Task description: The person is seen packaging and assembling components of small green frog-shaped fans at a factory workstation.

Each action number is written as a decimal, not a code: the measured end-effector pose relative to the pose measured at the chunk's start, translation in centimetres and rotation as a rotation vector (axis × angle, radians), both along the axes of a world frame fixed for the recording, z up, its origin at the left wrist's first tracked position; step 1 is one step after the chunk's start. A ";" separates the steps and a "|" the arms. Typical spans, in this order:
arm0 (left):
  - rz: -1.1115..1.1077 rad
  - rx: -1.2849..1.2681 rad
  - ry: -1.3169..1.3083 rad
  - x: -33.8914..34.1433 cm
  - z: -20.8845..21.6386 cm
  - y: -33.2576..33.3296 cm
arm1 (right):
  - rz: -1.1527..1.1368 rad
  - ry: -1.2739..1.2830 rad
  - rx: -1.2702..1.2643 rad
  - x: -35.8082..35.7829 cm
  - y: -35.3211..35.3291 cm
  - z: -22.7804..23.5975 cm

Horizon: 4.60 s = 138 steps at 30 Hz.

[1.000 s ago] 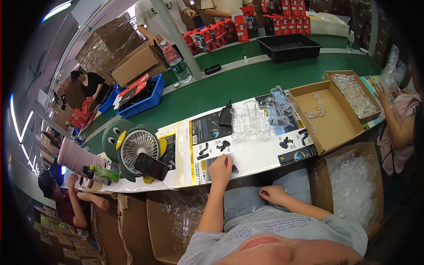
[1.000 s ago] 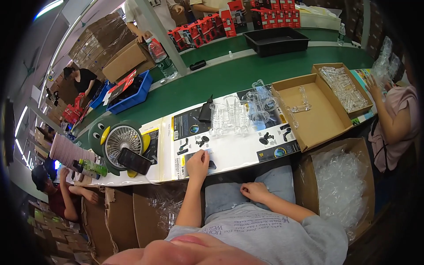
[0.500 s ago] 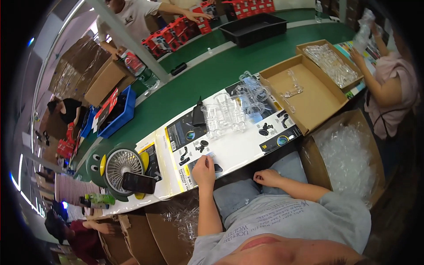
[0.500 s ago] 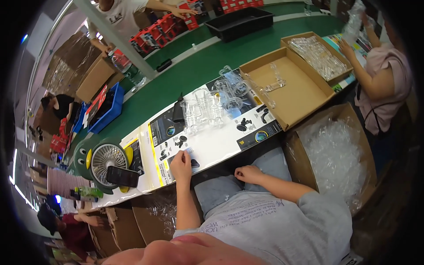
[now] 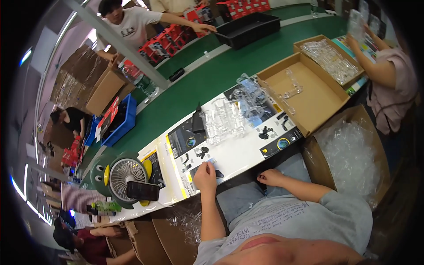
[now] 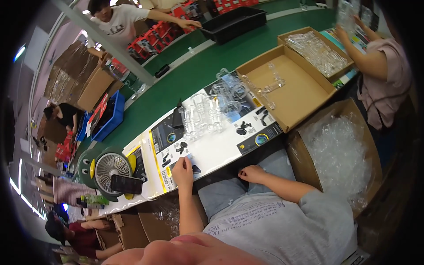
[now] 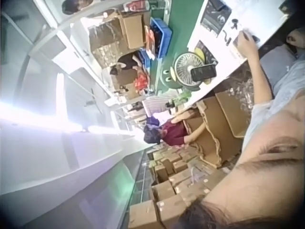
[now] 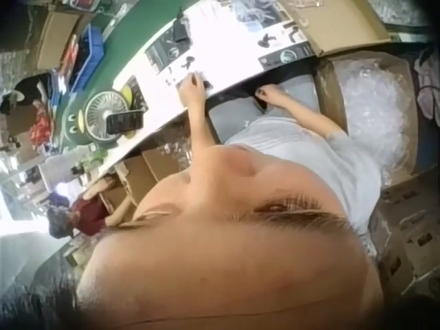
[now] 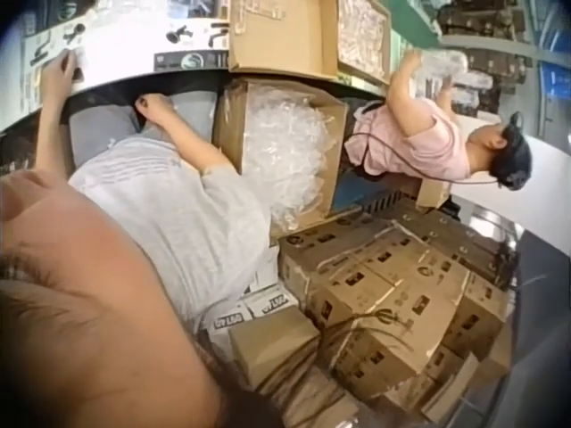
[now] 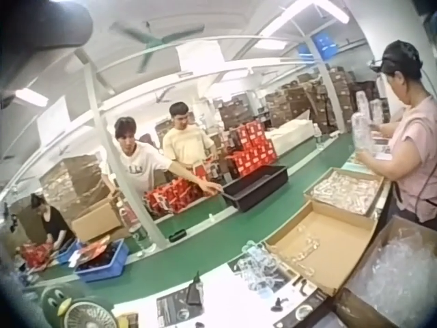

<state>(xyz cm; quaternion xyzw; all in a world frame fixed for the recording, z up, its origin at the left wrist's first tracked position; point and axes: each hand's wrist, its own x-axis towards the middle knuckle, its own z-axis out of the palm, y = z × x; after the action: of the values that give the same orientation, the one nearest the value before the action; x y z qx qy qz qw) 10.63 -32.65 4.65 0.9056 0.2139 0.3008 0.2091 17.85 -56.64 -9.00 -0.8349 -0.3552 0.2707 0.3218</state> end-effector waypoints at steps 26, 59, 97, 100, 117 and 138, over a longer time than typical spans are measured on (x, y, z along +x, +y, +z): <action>-0.016 0.004 0.020 -0.1 0.3 -0.1 | 0.001 0.004 -0.013 0.3 0.3 -0.4; -0.011 0.010 0.028 0.0 0.5 -0.3 | -0.022 0.020 0.053 0.4 -0.1 -0.7; -0.017 0.024 0.046 -0.3 0.8 -0.3 | -0.018 0.008 0.052 0.6 -0.2 -0.9; -0.018 0.038 0.058 -0.3 1.0 -0.4 | -0.021 0.017 0.035 0.7 -0.2 -0.4; -0.013 0.022 0.073 -0.1 0.9 -0.4 | -0.013 0.010 -0.005 1.0 -0.1 -1.0; -0.014 0.005 0.015 0.0 1.0 -1.0 | -0.020 0.030 -0.039 1.1 -0.6 -1.5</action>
<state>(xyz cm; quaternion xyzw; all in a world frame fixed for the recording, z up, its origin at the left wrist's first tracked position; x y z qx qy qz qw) 10.58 -33.61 5.65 0.9099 0.2082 0.2929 0.2073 18.97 -57.22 -10.50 -0.8403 -0.3366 0.2869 0.3135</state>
